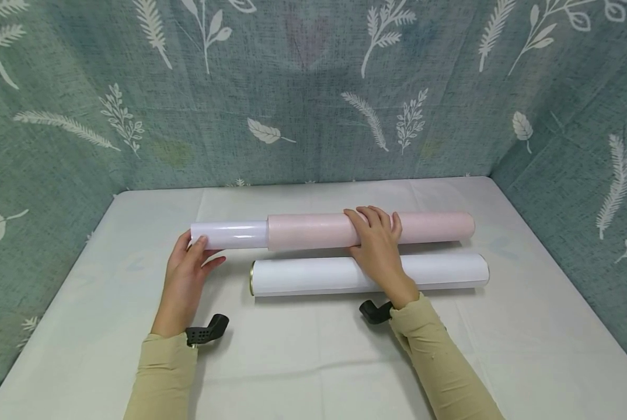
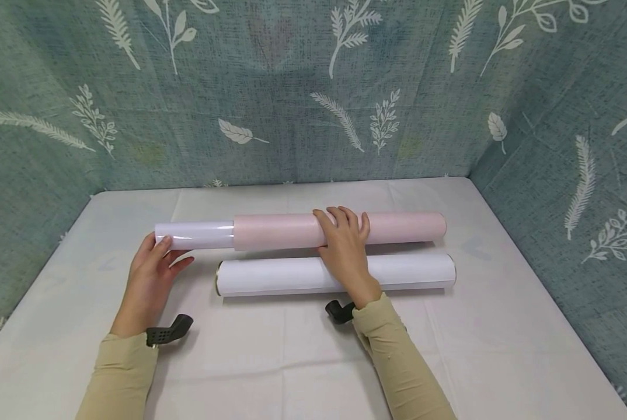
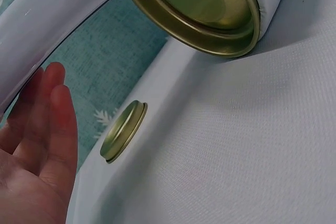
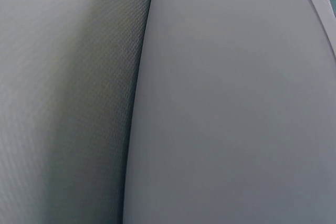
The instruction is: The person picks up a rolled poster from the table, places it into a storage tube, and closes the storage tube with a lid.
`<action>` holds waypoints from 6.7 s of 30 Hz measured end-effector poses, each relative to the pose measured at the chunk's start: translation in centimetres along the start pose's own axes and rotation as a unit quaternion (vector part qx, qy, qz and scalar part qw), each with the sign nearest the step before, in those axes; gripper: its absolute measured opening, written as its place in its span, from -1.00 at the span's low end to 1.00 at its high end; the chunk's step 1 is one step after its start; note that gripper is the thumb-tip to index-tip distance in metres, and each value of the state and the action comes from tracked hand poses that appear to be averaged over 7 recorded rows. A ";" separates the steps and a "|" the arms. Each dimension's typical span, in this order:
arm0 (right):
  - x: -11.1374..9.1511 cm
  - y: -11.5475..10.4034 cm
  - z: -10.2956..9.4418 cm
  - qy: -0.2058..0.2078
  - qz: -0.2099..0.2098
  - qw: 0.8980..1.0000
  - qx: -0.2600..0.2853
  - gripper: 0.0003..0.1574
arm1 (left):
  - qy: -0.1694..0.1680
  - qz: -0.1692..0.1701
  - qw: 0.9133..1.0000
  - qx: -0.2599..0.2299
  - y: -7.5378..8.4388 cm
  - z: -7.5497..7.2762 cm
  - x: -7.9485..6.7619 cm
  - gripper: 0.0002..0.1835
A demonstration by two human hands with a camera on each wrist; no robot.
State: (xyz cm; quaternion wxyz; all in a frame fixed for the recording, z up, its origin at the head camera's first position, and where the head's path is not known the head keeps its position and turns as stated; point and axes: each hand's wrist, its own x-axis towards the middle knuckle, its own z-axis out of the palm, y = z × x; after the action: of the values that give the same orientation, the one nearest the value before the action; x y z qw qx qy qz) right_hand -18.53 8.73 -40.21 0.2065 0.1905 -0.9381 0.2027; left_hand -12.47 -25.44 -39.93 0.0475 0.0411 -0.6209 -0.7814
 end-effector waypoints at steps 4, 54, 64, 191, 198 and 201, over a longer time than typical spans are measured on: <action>0.0 0.0 0.0 -0.002 0.000 1.000 -0.002 -0.08 | -0.006 -0.001 1.000 0.000 0.0 0.0 0.0 -0.50; 0.0 -0.1 0.1 0.006 -0.001 1.000 0.000 -0.07 | -0.036 -0.001 0.999 0.018 -0.5 0.6 0.2 -0.52; 0.1 -0.1 0.1 0.005 -0.002 1.000 0.001 -0.08 | -0.048 -0.017 0.998 0.025 -0.3 0.8 0.1 -0.52; 0.0 0.0 0.2 0.004 -0.007 1.000 0.002 -0.06 | -0.090 -0.046 0.987 0.123 0.6 3.8 -0.8 -0.47; 0.0 0.0 0.2 0.005 -0.008 1.000 0.004 -0.06 | -0.091 -0.033 0.987 0.129 -0.8 3.1 -0.2 -0.47; 0.0 0.0 0.2 0.005 -0.009 1.000 0.005 -0.06 | -0.089 -0.033 0.987 0.129 -1.4 2.8 0.0 -0.46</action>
State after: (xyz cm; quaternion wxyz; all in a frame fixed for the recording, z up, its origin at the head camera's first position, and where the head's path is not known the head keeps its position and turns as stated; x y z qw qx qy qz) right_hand -18.58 8.63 -40.33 0.2114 0.1989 -0.9343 0.2068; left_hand -12.88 -22.42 -40.63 -0.0394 -0.0025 -0.7165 -0.6965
